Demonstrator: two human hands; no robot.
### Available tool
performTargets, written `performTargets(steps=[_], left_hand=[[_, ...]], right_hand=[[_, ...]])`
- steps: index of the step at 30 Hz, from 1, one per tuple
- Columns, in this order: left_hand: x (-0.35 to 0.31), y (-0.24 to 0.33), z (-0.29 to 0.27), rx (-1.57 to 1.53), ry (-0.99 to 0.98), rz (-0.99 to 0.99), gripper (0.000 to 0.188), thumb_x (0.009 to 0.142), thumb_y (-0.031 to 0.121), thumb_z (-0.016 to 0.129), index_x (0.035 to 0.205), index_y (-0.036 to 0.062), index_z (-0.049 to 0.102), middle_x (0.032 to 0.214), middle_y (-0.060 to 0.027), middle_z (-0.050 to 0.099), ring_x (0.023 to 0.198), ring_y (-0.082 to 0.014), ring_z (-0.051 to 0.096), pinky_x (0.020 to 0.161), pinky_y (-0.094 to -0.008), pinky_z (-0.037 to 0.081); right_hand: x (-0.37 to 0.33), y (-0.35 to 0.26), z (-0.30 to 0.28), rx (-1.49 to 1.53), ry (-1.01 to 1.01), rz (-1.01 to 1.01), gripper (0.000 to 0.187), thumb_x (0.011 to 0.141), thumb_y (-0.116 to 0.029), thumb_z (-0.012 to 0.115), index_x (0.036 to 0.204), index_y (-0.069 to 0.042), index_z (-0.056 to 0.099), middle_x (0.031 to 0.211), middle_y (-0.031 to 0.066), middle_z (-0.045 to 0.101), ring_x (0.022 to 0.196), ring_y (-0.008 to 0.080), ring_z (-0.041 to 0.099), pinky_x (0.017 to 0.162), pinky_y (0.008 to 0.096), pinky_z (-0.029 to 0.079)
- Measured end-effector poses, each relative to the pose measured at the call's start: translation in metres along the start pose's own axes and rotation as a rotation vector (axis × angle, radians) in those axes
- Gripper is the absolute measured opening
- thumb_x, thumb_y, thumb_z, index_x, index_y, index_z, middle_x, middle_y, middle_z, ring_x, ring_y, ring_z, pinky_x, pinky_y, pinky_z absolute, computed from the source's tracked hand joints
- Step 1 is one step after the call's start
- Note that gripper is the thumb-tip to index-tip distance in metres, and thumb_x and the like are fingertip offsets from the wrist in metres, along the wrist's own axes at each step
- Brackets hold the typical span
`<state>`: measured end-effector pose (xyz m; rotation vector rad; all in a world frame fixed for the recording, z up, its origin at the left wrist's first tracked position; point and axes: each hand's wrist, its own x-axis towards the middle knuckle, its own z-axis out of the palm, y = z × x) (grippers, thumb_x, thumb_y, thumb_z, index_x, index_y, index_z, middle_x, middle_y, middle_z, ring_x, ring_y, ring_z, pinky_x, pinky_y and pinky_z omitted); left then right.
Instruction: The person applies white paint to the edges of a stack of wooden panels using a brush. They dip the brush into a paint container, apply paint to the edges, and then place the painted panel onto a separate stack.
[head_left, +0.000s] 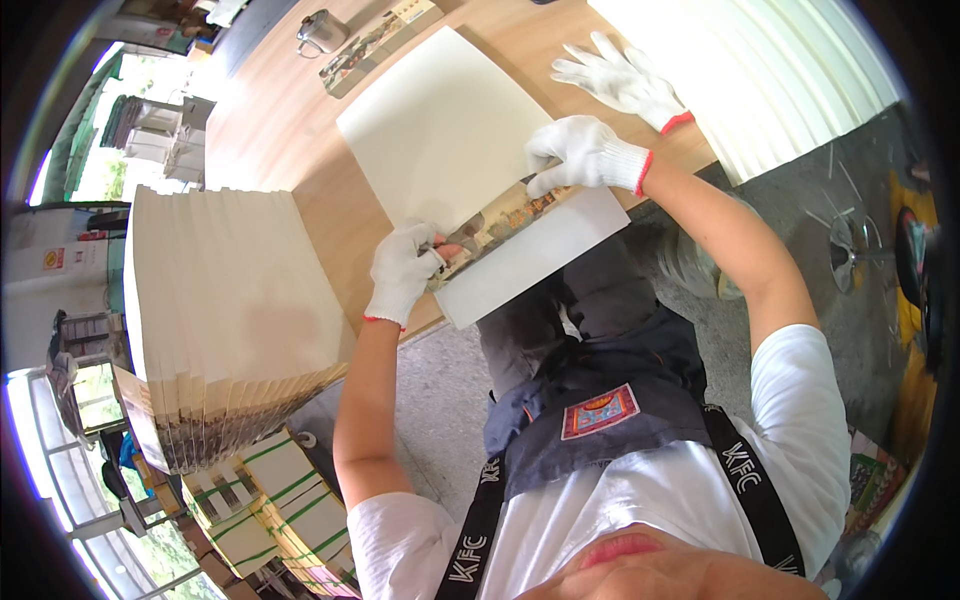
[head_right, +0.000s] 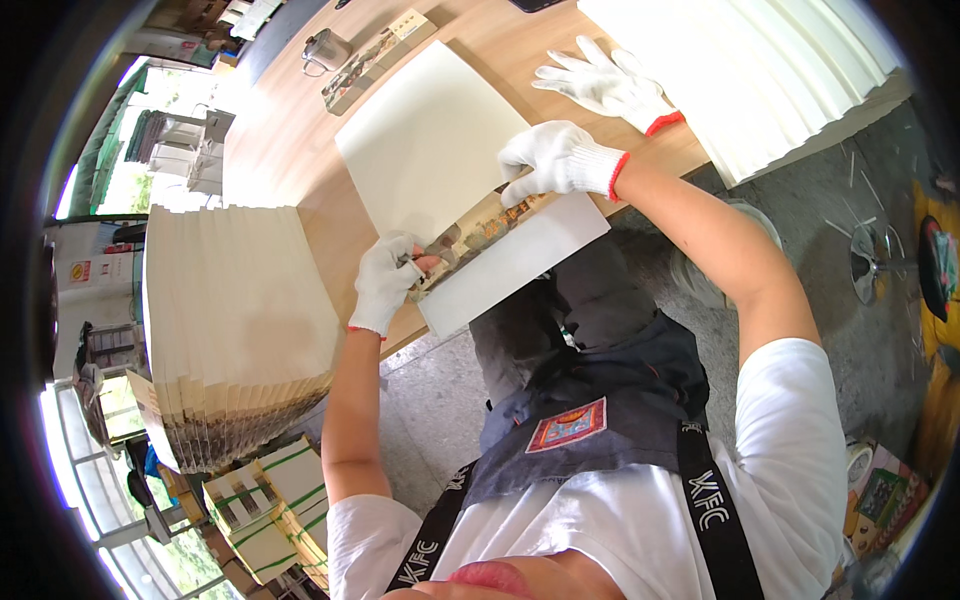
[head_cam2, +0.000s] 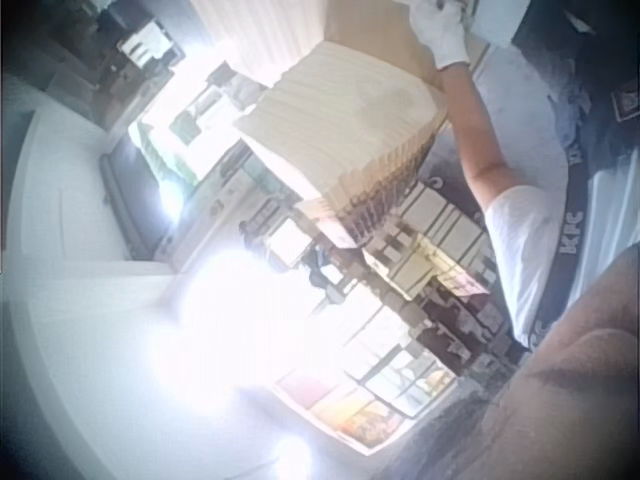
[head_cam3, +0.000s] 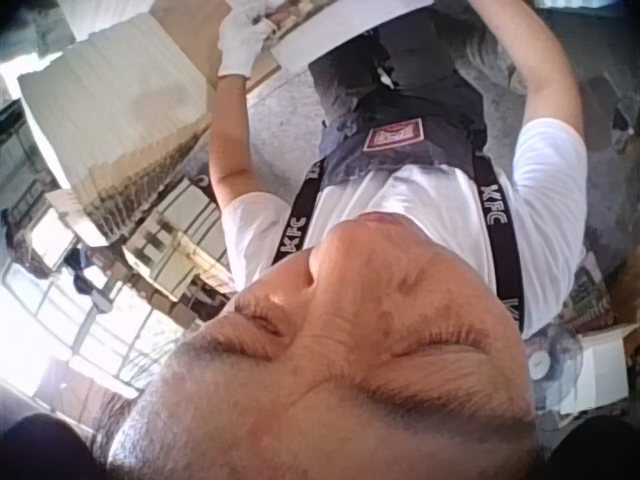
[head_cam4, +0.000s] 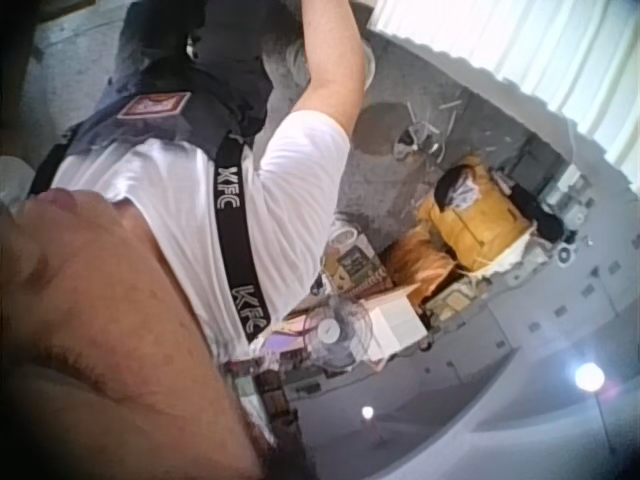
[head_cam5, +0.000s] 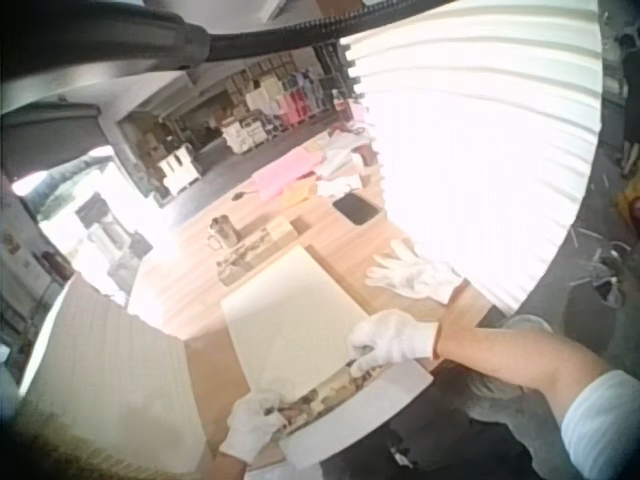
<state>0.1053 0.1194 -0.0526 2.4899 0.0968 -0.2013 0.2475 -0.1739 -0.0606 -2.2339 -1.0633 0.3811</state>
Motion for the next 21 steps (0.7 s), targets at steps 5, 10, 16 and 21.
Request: performTargets(steps=[5,10,16,21], left_hand=[[0.018,0.052,-0.024,0.417,-0.142,0.121,0.065,0.073,0.017,0.08,0.132,0.0189,0.054,0.12,-0.0083,0.057,0.088,-0.0281,0.065,0.076,-0.038,0.053],[0.064,0.08,-0.034,0.771,-0.597,0.461,0.073,0.073,0.022,0.079,0.138,0.0263,0.046,0.128,-0.0084,0.053,0.096,-0.033,0.066,0.077,-0.0436,0.054],[0.086,0.118,-0.023,0.856,-0.811,0.662,0.046,0.076,0.013,0.074,0.117,0.021,0.052,0.113,-0.008,0.054,0.089,-0.0324,0.065,0.077,-0.0464,0.052],[0.089,0.101,-0.023,0.74,-0.789,0.661,0.082,0.072,0.003,0.075,0.143,0.0305,0.045,0.108,-0.0109,0.058,0.088,-0.0281,0.066,0.081,-0.0396,0.051]], right_hand=[[-0.003,0.002,0.005,-0.074,0.015,0.001,0.039,0.079,-0.047,0.073,0.085,-0.01,0.066,0.09,0.0083,0.067,0.086,0.0269,0.065,0.074,0.0378,0.049],[-0.001,0.012,0.009,-0.073,0.162,-0.169,0.035,0.079,-0.043,0.073,0.081,-0.01,0.062,0.082,0.0088,0.064,0.08,0.0294,0.063,0.07,0.0402,0.049],[-0.01,0.004,0.007,-0.039,0.188,-0.107,0.023,0.082,-0.036,0.071,0.085,-0.014,0.065,0.086,0.0072,0.065,0.085,0.0281,0.064,0.074,0.0399,0.049],[-0.02,0.05,-0.03,-0.696,0.811,-0.212,0.023,0.09,-0.026,0.061,0.11,-0.018,0.068,0.117,0.0048,0.067,0.109,0.027,0.062,0.1,0.0413,0.043]])
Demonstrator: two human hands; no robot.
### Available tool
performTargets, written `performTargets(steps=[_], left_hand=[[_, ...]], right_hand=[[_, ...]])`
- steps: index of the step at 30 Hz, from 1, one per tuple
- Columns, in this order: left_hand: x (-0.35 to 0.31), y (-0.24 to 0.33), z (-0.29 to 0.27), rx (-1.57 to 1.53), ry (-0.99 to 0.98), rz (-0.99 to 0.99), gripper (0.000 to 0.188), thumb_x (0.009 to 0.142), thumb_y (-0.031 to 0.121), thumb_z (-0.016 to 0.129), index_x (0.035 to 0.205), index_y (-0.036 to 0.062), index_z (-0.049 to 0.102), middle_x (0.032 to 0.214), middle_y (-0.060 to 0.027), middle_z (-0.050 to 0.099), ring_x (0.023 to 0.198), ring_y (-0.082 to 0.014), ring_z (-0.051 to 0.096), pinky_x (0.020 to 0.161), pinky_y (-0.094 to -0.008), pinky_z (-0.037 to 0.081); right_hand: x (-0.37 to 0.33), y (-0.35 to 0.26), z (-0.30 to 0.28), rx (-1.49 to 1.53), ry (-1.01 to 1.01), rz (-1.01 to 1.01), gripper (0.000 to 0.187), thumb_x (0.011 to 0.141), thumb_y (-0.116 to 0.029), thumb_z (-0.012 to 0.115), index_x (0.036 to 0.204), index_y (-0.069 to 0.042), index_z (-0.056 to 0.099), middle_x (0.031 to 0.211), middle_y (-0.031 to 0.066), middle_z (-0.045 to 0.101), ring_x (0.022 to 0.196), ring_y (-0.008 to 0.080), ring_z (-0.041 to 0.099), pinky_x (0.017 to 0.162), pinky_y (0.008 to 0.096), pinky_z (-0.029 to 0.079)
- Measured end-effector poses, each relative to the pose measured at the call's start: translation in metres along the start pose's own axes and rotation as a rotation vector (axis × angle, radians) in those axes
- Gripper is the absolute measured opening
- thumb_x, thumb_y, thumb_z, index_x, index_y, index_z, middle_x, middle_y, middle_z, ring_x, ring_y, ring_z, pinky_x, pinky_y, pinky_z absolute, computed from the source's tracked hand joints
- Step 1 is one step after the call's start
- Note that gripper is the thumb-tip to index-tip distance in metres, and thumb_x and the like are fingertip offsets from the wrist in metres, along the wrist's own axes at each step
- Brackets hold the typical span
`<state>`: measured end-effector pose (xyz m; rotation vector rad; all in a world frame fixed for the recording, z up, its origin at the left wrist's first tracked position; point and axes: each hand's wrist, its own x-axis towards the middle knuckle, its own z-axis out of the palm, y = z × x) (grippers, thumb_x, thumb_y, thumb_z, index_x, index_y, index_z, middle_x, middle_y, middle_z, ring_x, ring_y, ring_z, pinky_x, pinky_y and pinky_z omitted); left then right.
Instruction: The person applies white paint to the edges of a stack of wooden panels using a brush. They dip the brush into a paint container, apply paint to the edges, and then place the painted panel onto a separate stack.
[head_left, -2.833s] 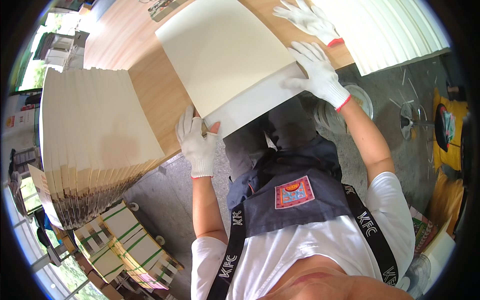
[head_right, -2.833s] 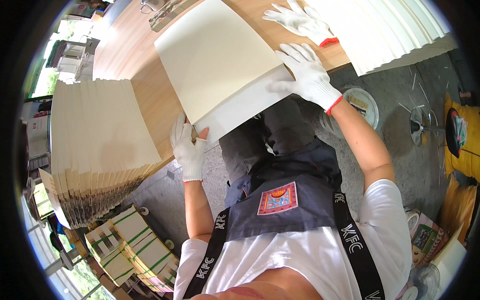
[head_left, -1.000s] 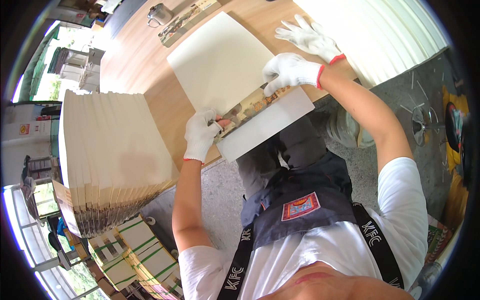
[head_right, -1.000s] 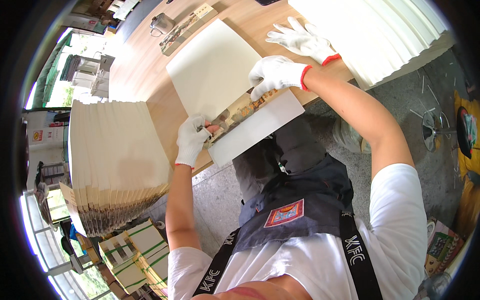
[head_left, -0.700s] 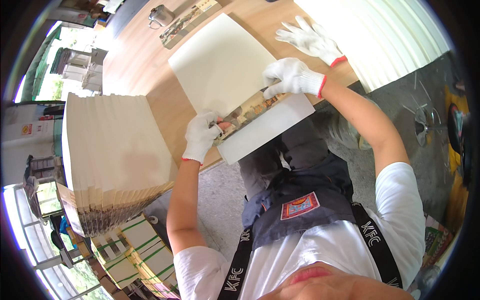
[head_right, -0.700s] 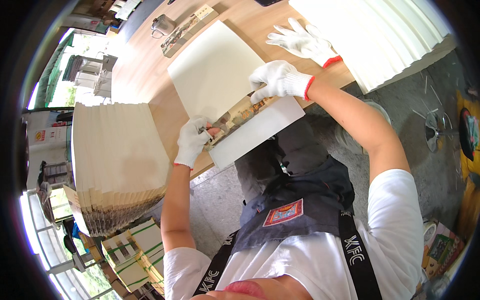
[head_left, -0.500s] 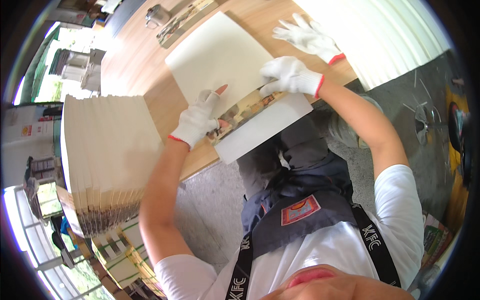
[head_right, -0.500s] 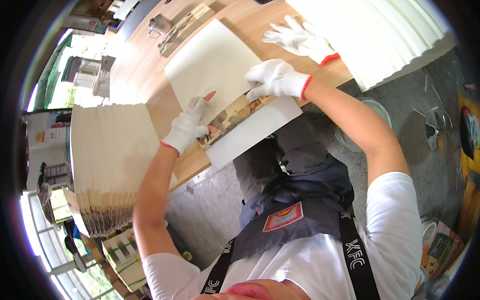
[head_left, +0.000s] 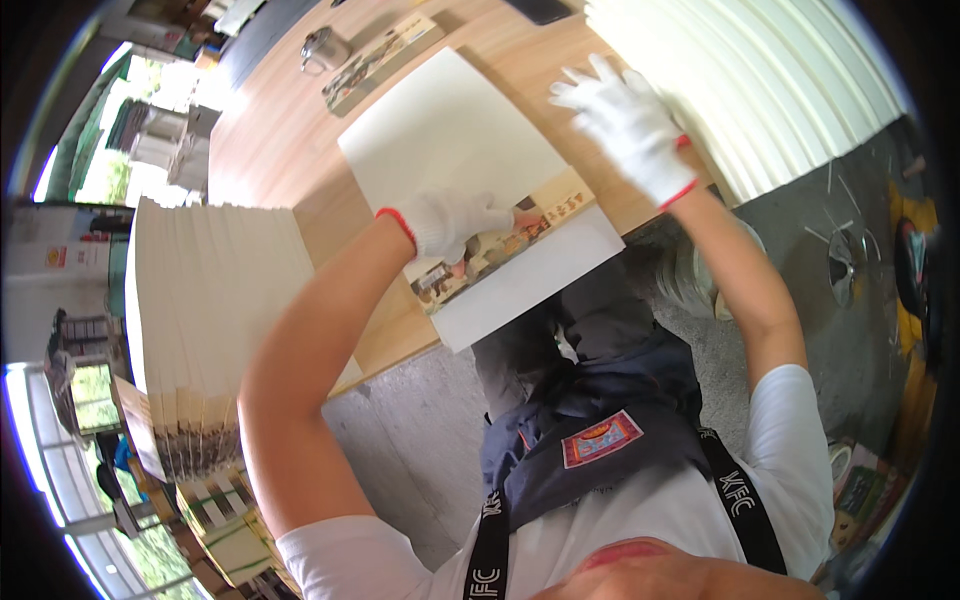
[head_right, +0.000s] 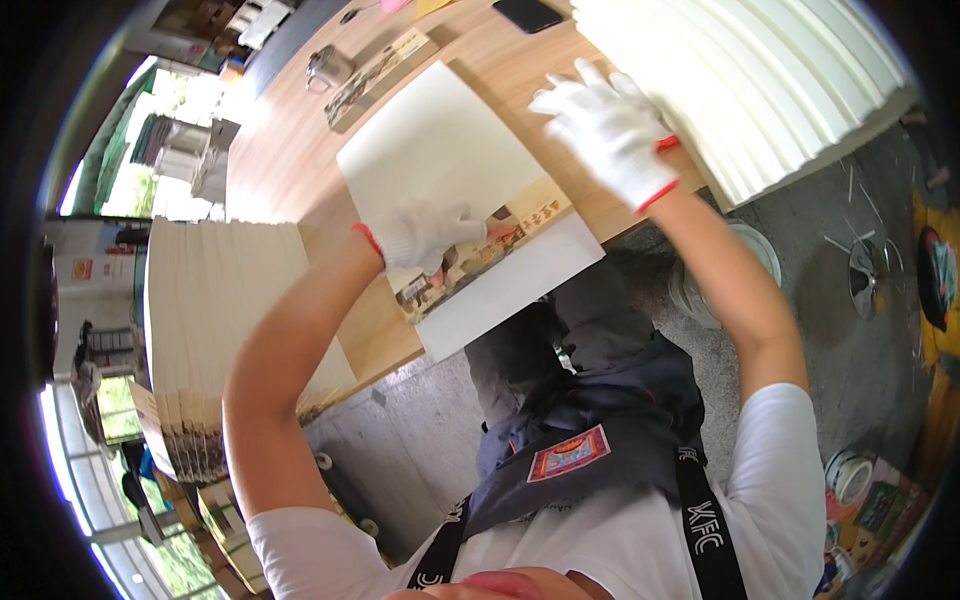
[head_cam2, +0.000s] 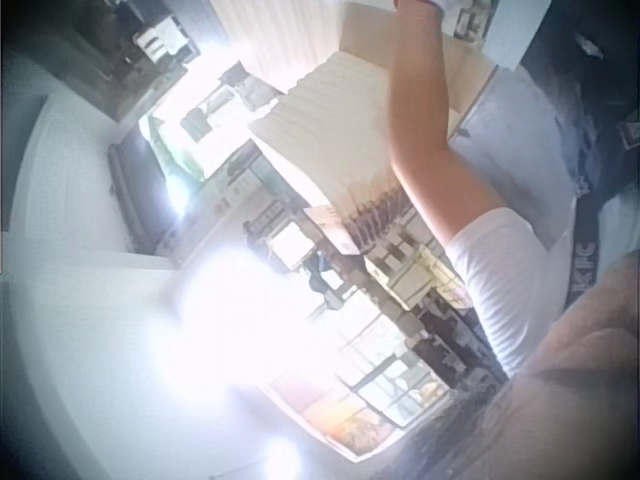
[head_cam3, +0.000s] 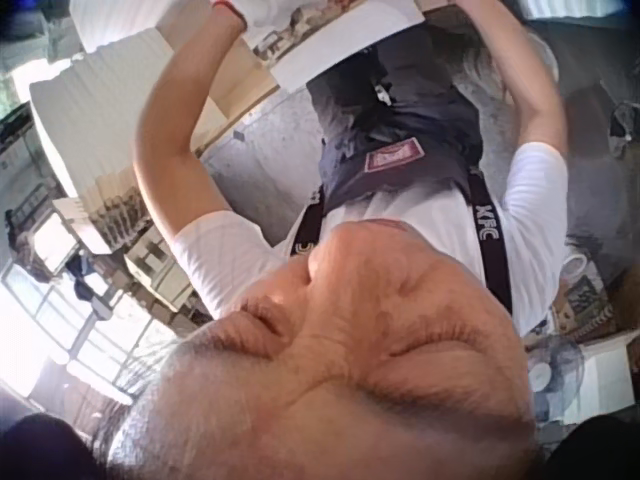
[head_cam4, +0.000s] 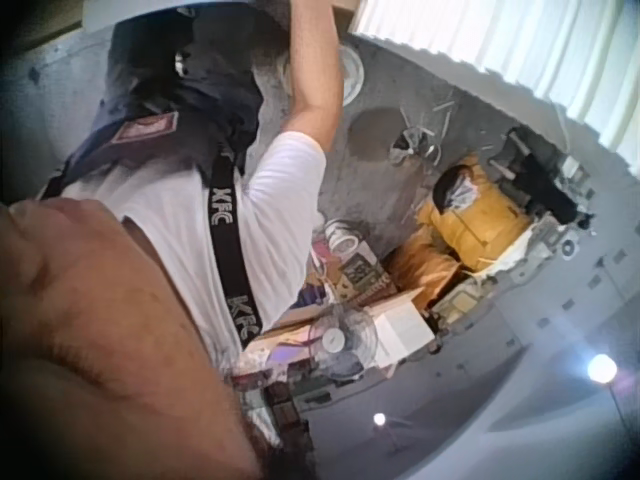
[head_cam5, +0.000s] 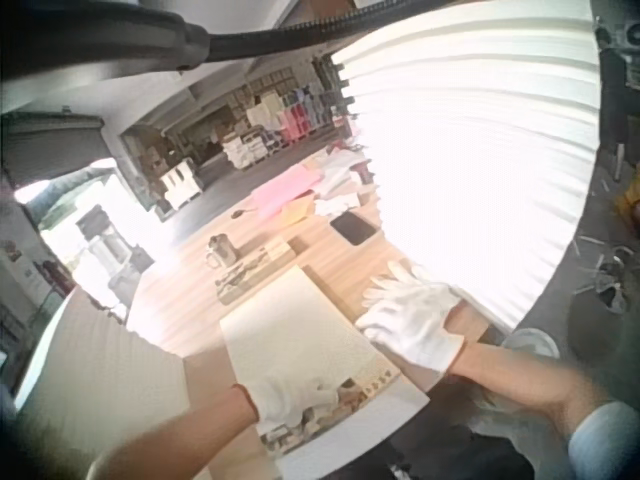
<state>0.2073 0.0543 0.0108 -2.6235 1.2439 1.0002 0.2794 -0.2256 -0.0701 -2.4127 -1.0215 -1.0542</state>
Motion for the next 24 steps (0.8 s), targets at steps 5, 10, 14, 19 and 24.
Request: performTargets(steps=[5,10,14,19,24], left_hand=[[0.005,-0.015,0.009,-0.174,-0.055,0.007,0.099,0.07,0.001,0.075,0.152,0.0359,0.033,0.115,-0.0099,0.056,0.094,-0.0263,0.066,0.086,-0.0389,0.051],[0.007,-0.017,0.013,0.026,-0.063,0.024,0.098,0.063,0.003,0.082,0.148,0.026,0.04,0.122,-0.0098,0.056,0.1,-0.0299,0.066,0.087,-0.0398,0.051],[0.01,-0.003,0.002,-0.015,-0.163,-0.168,0.088,0.063,0.005,0.084,0.142,0.0164,0.047,0.135,-0.0084,0.055,0.112,-0.0309,0.06,0.089,-0.0407,0.051],[0.017,-0.02,0.027,-0.119,0.04,0.012,0.081,0.069,0.007,0.08,0.142,0.0192,0.048,0.136,-0.0084,0.055,0.113,-0.0309,0.058,0.088,-0.0394,0.052],[0.012,-0.013,0.01,-0.241,-0.009,-0.125,0.083,0.076,0.007,0.072,0.148,0.0317,0.041,0.131,-0.0081,0.055,0.109,-0.031,0.06,0.088,-0.0386,0.053]], right_hand=[[-0.011,0.004,-0.013,-0.073,-0.3,0.246,0.023,0.092,-0.016,0.058,0.113,-0.013,0.066,0.111,0.0087,0.067,0.105,0.0283,0.063,0.097,0.0436,0.044],[-0.003,-0.024,-0.033,0.474,-0.336,-0.309,0.036,0.07,-0.015,0.071,0.106,-0.012,0.069,0.101,0.0022,0.065,0.091,0.02,0.062,0.083,0.036,0.049],[0.001,-0.041,-0.022,0.456,-0.375,-0.515,0.034,0.062,-0.018,0.075,0.095,-0.009,0.07,0.089,0.0012,0.062,0.082,0.0209,0.062,0.076,0.0366,0.048],[0.002,-0.158,0.015,0.545,-0.275,-0.511,0.03,0.072,-0.021,0.07,0.1,-0.013,0.066,0.087,-0.0002,0.059,0.077,0.0181,0.061,0.067,0.0344,0.047],[0.006,-0.253,0.042,0.244,-0.461,-0.421,0.021,0.08,-0.025,0.062,0.097,-0.014,0.061,0.08,0.0011,0.056,0.073,0.0176,0.062,0.064,0.0339,0.05]])
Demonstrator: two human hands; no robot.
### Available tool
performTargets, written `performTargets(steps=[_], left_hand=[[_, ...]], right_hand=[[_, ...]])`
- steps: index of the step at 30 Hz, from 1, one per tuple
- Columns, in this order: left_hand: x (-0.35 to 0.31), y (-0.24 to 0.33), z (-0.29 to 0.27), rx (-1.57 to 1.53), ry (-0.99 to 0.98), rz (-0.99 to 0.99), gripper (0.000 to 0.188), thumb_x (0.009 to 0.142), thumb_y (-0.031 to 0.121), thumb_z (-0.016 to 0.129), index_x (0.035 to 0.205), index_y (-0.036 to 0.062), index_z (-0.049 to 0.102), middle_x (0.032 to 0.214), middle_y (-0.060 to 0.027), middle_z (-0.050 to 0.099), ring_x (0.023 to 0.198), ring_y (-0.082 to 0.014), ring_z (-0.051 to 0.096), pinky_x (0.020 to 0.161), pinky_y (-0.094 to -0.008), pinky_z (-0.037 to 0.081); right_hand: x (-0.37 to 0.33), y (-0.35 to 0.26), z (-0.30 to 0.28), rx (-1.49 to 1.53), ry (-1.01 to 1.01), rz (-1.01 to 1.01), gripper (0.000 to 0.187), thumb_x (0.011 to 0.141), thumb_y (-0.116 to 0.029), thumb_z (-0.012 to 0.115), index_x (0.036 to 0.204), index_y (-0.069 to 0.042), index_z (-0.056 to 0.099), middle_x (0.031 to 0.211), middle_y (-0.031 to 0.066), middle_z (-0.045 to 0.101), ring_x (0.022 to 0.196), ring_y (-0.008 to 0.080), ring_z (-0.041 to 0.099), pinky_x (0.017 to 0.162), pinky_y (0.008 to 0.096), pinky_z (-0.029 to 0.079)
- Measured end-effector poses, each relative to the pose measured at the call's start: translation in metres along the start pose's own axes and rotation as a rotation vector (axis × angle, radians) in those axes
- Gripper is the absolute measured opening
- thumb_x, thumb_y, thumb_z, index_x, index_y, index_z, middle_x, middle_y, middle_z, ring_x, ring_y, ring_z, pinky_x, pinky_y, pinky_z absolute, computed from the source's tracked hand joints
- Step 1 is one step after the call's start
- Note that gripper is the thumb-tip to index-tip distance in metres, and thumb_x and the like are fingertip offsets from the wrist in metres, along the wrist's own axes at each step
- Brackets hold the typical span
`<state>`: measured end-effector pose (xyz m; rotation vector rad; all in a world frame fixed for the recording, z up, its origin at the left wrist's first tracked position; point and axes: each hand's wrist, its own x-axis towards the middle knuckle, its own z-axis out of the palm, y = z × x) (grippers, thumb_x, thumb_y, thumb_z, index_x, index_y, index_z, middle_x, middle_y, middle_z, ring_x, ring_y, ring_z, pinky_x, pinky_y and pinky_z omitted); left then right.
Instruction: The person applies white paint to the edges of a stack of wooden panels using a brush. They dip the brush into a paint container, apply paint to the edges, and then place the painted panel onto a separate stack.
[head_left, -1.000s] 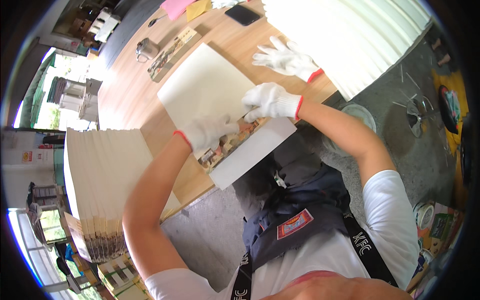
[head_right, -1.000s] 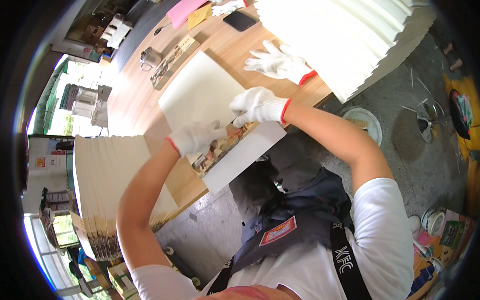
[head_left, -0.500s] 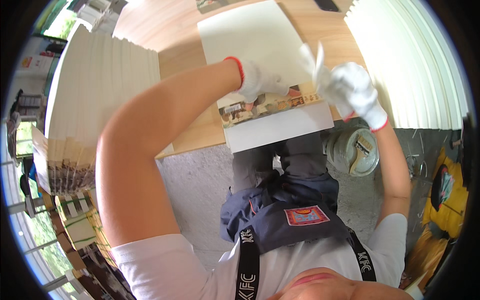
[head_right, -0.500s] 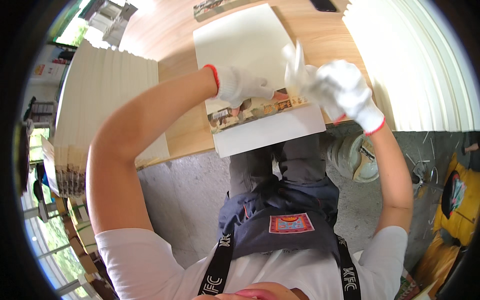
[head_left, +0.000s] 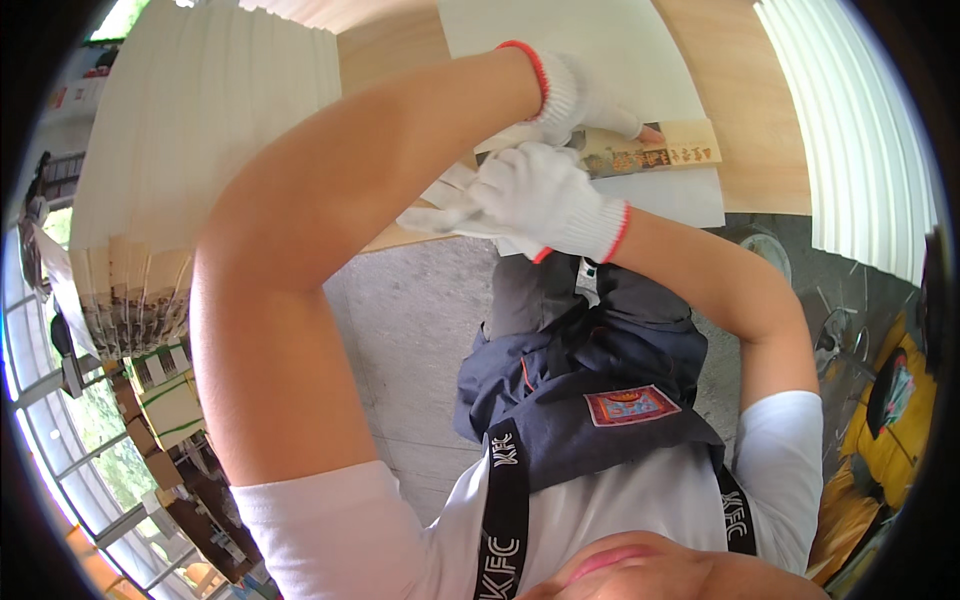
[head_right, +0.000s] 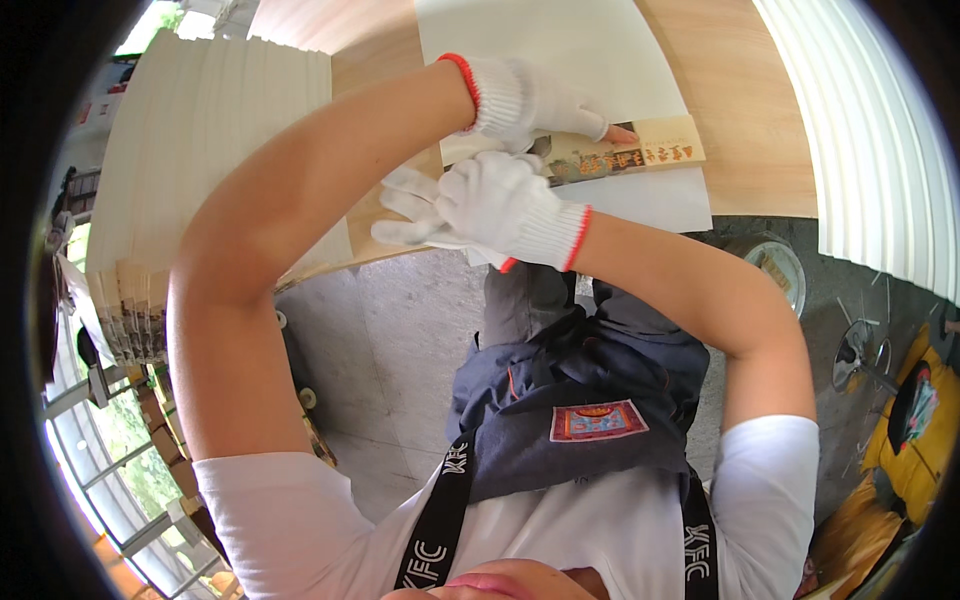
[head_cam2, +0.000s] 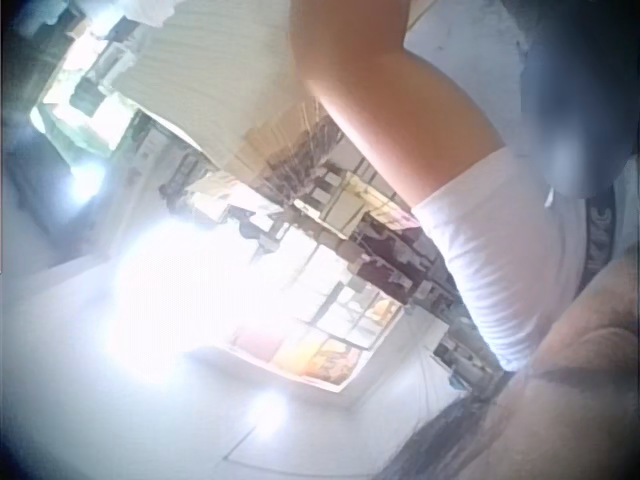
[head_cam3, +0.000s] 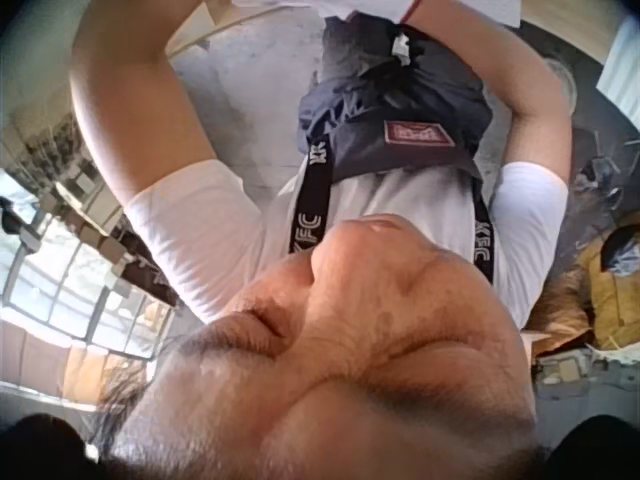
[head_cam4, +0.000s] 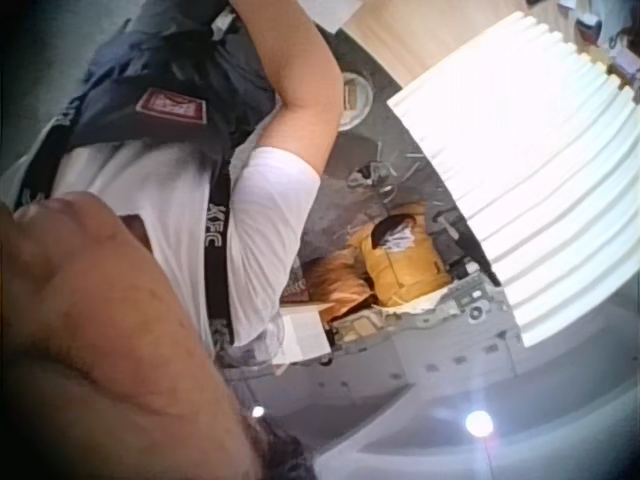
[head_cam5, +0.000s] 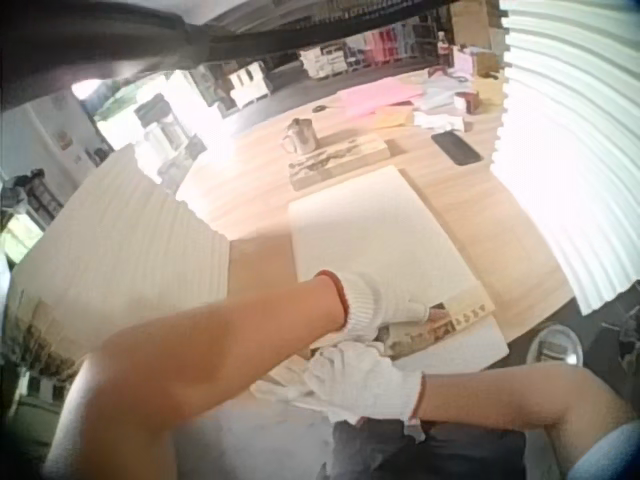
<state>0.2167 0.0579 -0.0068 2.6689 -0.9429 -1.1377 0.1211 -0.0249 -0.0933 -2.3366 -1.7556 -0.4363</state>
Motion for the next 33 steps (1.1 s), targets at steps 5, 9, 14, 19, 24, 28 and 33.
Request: performTargets(steps=[5,9,14,19,24,28,33], left_hand=[[-0.009,0.004,0.001,0.372,0.009,0.04,0.082,0.077,0.007,0.068,0.149,0.0307,0.038,0.127,-0.0087,0.056,0.104,-0.0321,0.064,0.086,-0.0411,0.054],[-0.004,0.002,0.006,0.443,0.014,0.066,0.064,0.079,0.004,0.066,0.137,0.0223,0.046,0.122,-0.0055,0.059,0.104,-0.0297,0.065,0.084,-0.0422,0.055],[-0.018,0.024,-0.014,0.105,-0.046,0.011,0.047,0.091,0.01,0.057,0.136,0.0186,0.048,0.111,-0.0051,0.064,0.098,-0.0237,0.067,0.085,-0.0416,0.052],[0.017,-0.004,0.007,-0.138,-0.033,-0.02,0.053,0.097,0.014,0.05,0.147,0.0279,0.04,0.131,-0.0078,0.057,0.111,-0.0266,0.062,0.095,-0.0393,0.048],[0.011,-0.019,0.006,0.355,0.102,0.305,0.076,0.09,0.001,0.048,0.154,0.0357,0.028,0.138,-0.011,0.052,0.117,-0.0297,0.057,0.1,-0.0326,0.046],[0.009,-0.01,-0.009,0.222,-0.108,0.105,0.073,0.079,0.007,0.064,0.146,0.0226,0.042,0.13,-0.0098,0.056,0.111,-0.0313,0.06,0.093,-0.0369,0.05],[0.003,0.011,-0.009,0.417,-0.147,0.083,0.083,0.065,0.022,0.086,0.138,0.0156,0.047,0.126,-0.0089,0.055,0.101,-0.0341,0.064,0.08,-0.0459,0.052]], right_hand=[[0.005,0.004,0.006,0.021,0.132,-0.061,0.018,0.08,-0.025,0.06,0.092,-0.012,0.062,0.08,0.0047,0.061,0.072,0.0193,0.065,0.061,0.0356,0.052],[-0.071,0.101,-0.04,0.408,0.175,-0.158,0.023,0.074,-0.02,0.066,0.095,-0.011,0.067,0.079,0.0083,0.064,0.065,0.0261,0.065,0.06,0.0387,0.053],[-0.135,0.161,-0.076,0.014,0.211,-0.095,0.018,0.068,-0.012,0.07,0.084,-0.005,0.067,0.069,0.0064,0.057,0.06,0.0239,0.06,0.05,0.0369,0.045],[-0.027,0.064,-0.085,0.181,-0.478,-0.061,0.034,0.086,-0.023,0.06,0.12,-0.021,0.064,0.077,0.005,0.066,0.064,0.0255,0.067,0.062,0.0436,0.056],[-0.02,0.029,-0.04,0.004,0.288,-0.058,0.02,0.08,-0.021,0.06,0.099,-0.017,0.066,0.075,0.0006,0.061,0.067,0.0175,0.066,0.051,0.0358,0.051],[-0.029,0.057,-0.042,0.138,-0.111,0.002,0.014,0.079,-0.025,0.061,0.083,-0.013,0.068,0.077,0.0049,0.065,0.07,0.0233,0.066,0.056,0.0394,0.053],[-0.155,0.168,-0.063,0.02,0.209,0.047,0.014,0.076,-0.029,0.067,0.078,-0.017,0.06,0.077,0.0038,0.055,0.069,0.0235,0.06,0.059,0.0362,0.045]])
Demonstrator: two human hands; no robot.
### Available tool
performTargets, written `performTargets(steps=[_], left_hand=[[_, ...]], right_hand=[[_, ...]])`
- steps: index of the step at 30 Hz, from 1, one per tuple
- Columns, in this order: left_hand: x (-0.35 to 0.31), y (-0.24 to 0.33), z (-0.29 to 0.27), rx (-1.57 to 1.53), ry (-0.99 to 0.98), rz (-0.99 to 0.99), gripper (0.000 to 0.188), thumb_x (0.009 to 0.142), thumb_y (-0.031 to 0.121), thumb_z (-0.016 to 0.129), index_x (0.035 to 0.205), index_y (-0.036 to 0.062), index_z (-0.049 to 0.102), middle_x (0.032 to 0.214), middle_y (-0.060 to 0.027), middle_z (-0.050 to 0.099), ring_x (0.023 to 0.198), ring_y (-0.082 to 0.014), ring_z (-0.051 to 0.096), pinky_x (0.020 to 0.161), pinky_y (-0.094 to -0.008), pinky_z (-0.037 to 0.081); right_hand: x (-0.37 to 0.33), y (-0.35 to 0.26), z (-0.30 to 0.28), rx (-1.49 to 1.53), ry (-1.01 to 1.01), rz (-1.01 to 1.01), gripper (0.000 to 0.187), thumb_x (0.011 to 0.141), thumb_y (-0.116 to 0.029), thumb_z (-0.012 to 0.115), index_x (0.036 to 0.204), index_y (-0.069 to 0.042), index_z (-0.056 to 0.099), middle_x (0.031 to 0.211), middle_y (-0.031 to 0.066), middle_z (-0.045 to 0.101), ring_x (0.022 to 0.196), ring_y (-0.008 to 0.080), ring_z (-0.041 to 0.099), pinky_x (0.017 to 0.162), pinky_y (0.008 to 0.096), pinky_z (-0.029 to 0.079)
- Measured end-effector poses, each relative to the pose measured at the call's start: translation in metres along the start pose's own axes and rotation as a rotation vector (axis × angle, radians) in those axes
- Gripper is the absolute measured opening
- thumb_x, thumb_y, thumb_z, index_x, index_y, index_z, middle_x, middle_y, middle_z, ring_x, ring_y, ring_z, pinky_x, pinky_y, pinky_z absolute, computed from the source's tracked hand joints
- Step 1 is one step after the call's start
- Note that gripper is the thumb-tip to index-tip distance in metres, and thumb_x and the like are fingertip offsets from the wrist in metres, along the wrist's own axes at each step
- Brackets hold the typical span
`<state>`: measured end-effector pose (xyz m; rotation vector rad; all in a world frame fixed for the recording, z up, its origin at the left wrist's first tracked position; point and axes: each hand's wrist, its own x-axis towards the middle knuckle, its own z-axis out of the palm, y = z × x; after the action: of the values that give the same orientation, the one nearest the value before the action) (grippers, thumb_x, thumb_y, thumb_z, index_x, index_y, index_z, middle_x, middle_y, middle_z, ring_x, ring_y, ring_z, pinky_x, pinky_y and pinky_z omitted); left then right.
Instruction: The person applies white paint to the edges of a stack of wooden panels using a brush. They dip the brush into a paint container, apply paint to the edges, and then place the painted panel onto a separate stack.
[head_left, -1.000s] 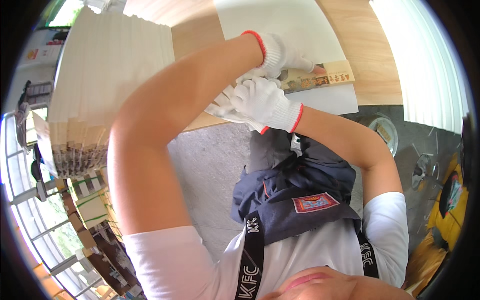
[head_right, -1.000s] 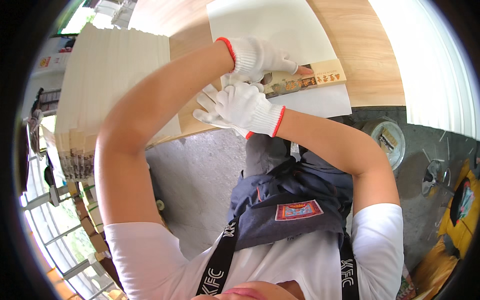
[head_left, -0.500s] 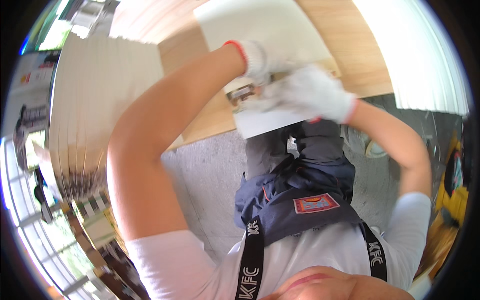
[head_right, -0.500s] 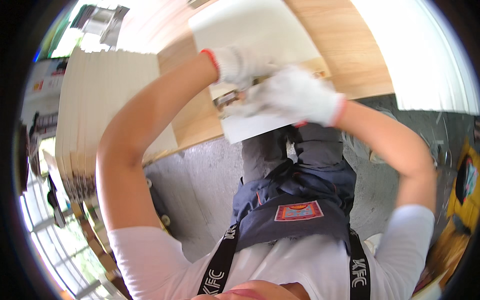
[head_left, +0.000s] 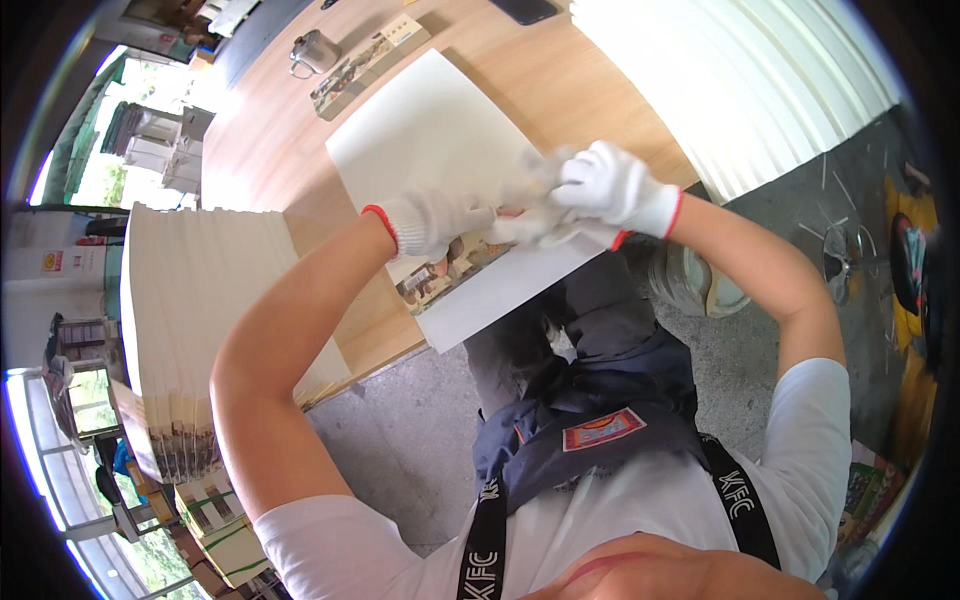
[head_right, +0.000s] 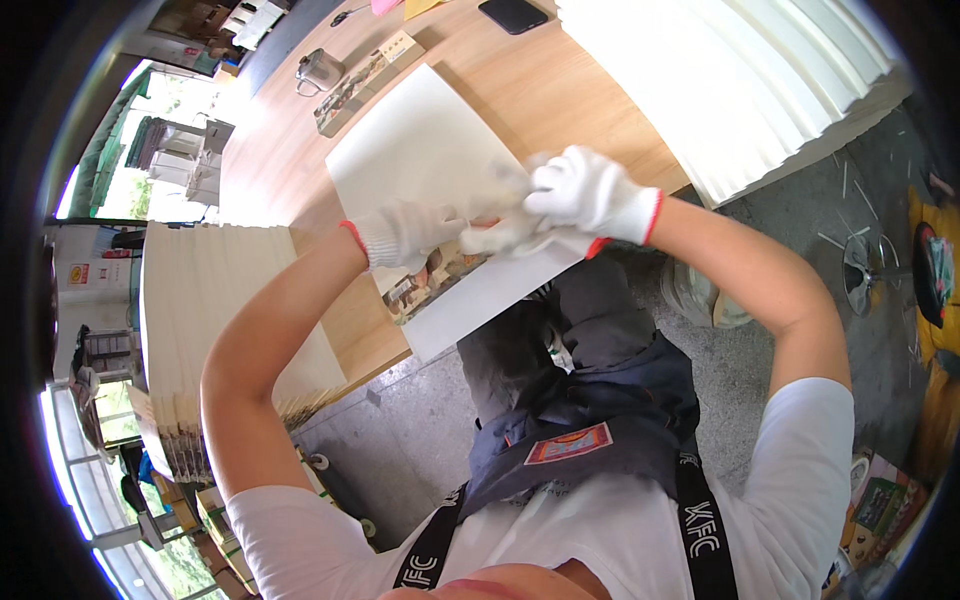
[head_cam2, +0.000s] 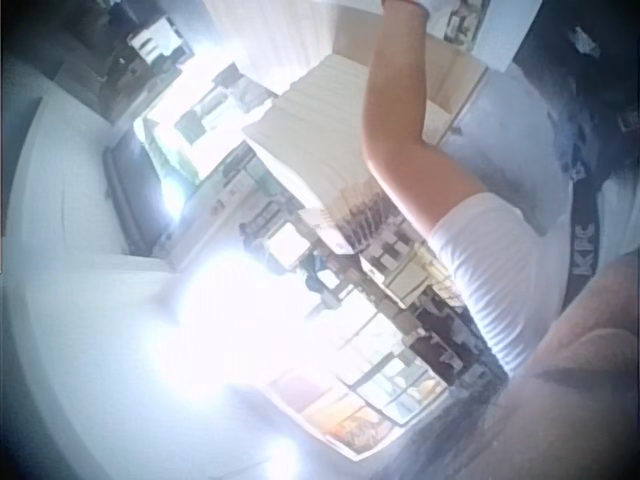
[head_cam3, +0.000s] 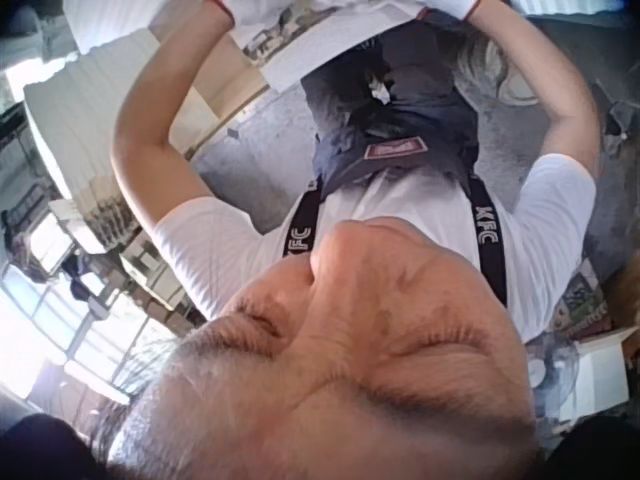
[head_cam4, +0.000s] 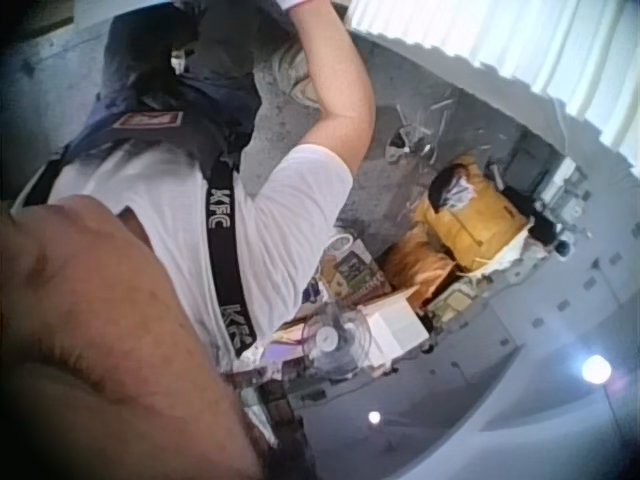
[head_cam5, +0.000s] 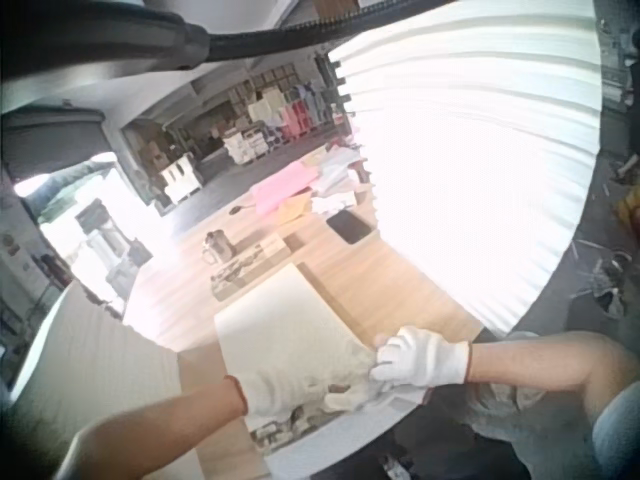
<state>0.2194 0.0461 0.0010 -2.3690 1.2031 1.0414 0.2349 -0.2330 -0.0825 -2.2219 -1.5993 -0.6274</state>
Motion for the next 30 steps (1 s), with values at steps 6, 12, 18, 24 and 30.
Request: performTargets(steps=[6,12,18,24,30], left_hand=[[-0.018,0.025,-0.008,-0.073,0.119,-0.06,0.073,0.069,0.027,0.084,0.134,0.0212,0.05,0.121,-0.0072,0.059,0.1,-0.0311,0.065,0.079,-0.0418,0.053],[0.004,0.082,0.011,0.126,0.256,-0.586,0.032,0.094,0.026,0.056,0.125,0.0202,0.06,0.103,-0.002,0.066,0.1,-0.0231,0.066,0.082,-0.0392,0.054],[-0.014,0.17,0.092,-0.927,1.181,-0.36,0.038,0.086,0.001,0.058,0.124,0.0038,0.056,0.137,-0.0139,0.052,0.128,-0.0268,0.052,0.108,-0.0397,0.043],[-0.03,0.173,0.134,-3.052,1.612,0.203,0.03,0.099,0.026,0.051,0.114,0.0008,0.043,0.119,-0.0162,0.048,0.116,-0.0337,0.049,0.107,-0.044,0.041],[0.002,0.146,0.132,-2.788,1.985,-0.093,0.021,0.094,0.016,0.054,0.105,-0.0002,0.046,0.107,-0.0086,0.045,0.105,-0.0246,0.046,0.102,-0.0422,0.042]], right_hand=[[-0.017,0.027,-0.023,-0.401,-0.386,0.263,0.044,0.085,-0.029,0.064,0.127,-0.016,0.057,0.109,0.0048,0.063,0.094,0.0217,0.062,0.073,0.0361,0.049],[0.036,-0.026,-0.033,-0.07,-0.375,0.242,0.047,0.083,-0.032,0.069,0.127,-0.019,0.059,0.123,0.0048,0.058,0.113,0.0217,0.056,0.093,0.037,0.046],[0.003,0.005,-0.016,-0.222,-0.195,0.031,0.045,0.083,-0.024,0.067,0.127,-0.016,0.06,0.127,0.0043,0.057,0.115,0.0273,0.054,0.1,0.0364,0.043],[0.015,0.005,-0.035,-0.328,-0.051,0.549,0.062,0.083,-0.055,0.06,0.134,-0.021,0.058,0.14,0.0053,0.054,0.137,0.0308,0.033,0.108,0.0404,0.026],[0.027,-0.006,-0.036,-0.307,-0.18,0.685,0.06,0.085,-0.053,0.054,0.138,-0.026,0.051,0.144,0.006,0.05,0.134,0.0308,0.037,0.109,0.0399,0.026]])
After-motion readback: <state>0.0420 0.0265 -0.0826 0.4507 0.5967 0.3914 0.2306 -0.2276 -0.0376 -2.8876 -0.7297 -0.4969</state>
